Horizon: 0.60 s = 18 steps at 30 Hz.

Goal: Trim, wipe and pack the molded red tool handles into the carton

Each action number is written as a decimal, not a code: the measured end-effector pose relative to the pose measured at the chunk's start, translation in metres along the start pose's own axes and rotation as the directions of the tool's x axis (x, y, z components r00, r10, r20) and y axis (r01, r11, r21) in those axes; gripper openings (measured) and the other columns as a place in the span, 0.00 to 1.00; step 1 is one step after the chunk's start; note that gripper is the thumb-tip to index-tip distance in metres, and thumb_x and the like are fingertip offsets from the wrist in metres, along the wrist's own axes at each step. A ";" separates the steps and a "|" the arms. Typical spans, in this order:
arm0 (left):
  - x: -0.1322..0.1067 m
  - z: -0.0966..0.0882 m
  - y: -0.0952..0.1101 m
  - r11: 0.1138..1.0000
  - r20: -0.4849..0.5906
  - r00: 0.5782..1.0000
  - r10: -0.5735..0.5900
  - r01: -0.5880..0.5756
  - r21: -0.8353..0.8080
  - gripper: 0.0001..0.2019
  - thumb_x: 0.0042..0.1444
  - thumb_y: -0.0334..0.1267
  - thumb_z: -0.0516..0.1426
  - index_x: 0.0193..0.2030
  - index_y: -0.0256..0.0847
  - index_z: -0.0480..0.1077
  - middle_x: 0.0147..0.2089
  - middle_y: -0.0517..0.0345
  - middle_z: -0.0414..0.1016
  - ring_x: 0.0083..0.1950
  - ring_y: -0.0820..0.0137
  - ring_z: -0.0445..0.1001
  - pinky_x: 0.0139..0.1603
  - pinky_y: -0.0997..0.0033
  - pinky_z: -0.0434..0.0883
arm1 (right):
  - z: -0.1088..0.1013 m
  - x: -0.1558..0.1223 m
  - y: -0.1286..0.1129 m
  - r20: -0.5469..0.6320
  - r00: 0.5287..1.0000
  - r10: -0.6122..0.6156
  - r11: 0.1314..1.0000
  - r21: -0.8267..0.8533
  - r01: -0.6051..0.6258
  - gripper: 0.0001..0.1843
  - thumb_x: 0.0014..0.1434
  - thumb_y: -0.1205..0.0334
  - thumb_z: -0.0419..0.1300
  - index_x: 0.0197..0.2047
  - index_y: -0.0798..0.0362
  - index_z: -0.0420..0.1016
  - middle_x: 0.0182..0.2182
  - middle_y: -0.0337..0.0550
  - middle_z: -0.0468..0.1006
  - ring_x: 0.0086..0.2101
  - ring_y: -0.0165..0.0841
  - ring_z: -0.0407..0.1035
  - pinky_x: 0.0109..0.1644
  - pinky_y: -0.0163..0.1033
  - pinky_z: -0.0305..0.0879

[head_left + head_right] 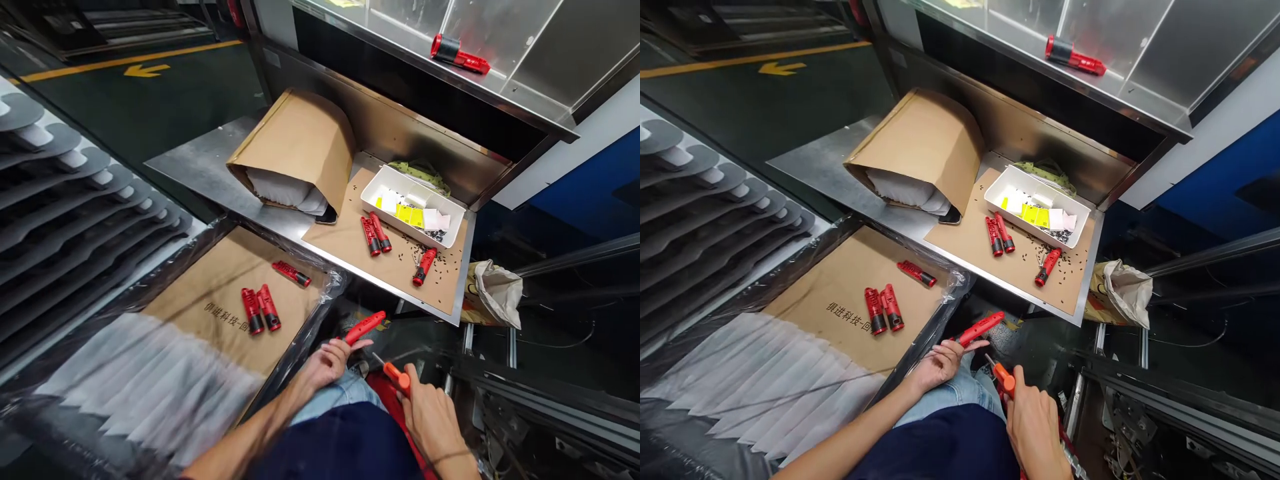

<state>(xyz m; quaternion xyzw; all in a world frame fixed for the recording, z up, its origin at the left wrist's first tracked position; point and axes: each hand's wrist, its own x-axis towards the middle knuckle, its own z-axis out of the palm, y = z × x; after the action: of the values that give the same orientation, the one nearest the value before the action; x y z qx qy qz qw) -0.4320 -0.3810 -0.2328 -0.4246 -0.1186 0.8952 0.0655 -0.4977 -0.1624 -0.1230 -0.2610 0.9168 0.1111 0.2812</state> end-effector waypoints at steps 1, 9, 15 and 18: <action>-0.001 0.000 -0.001 1.000 0.003 1.000 0.016 -0.016 -0.014 0.32 0.61 0.17 0.47 0.67 0.50 0.60 0.20 0.69 0.64 0.14 0.82 0.67 0.13 0.98 0.65 | 0.002 0.002 0.002 0.003 1.000 -0.003 1.000 0.004 0.003 0.26 0.66 0.63 0.49 0.66 0.53 0.61 0.36 0.53 0.81 0.36 0.43 0.77 0.40 0.41 0.66; -0.001 -0.002 -0.005 0.991 0.009 0.992 0.128 -0.128 0.047 0.34 0.58 0.16 0.50 0.66 0.55 0.61 0.21 0.68 0.65 0.16 0.80 0.68 0.13 0.94 0.67 | 0.016 0.010 0.016 0.004 0.997 -0.078 0.997 0.021 0.078 0.28 0.65 0.59 0.50 0.68 0.53 0.57 0.35 0.53 0.80 0.36 0.43 0.76 0.39 0.41 0.66; -0.001 -0.004 -0.002 0.950 -0.013 0.985 0.174 -0.164 0.265 0.29 0.62 0.20 0.48 0.65 0.52 0.62 0.22 0.68 0.62 0.16 0.81 0.66 0.14 0.94 0.65 | 0.001 0.017 0.010 0.039 0.999 -0.030 1.000 0.012 0.029 0.29 0.66 0.61 0.46 0.70 0.52 0.54 0.36 0.52 0.80 0.35 0.43 0.77 0.37 0.40 0.67; -0.002 -0.007 0.010 0.885 -0.046 0.979 0.199 -0.159 0.437 0.19 0.65 0.28 0.52 0.60 0.48 0.67 0.22 0.66 0.65 0.18 0.81 0.69 0.17 0.91 0.67 | 0.003 0.028 0.014 0.030 0.999 0.014 0.997 0.073 -0.017 0.31 0.67 0.62 0.46 0.72 0.44 0.48 0.50 0.52 0.78 0.36 0.41 0.79 0.37 0.39 0.68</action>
<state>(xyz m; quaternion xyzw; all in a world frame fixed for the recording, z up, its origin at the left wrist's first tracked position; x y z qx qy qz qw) -0.4252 -0.3901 -0.2386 -0.4484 0.1251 0.8814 0.0800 -0.5233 -0.1614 -0.1406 -0.2418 0.9180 0.0835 0.3030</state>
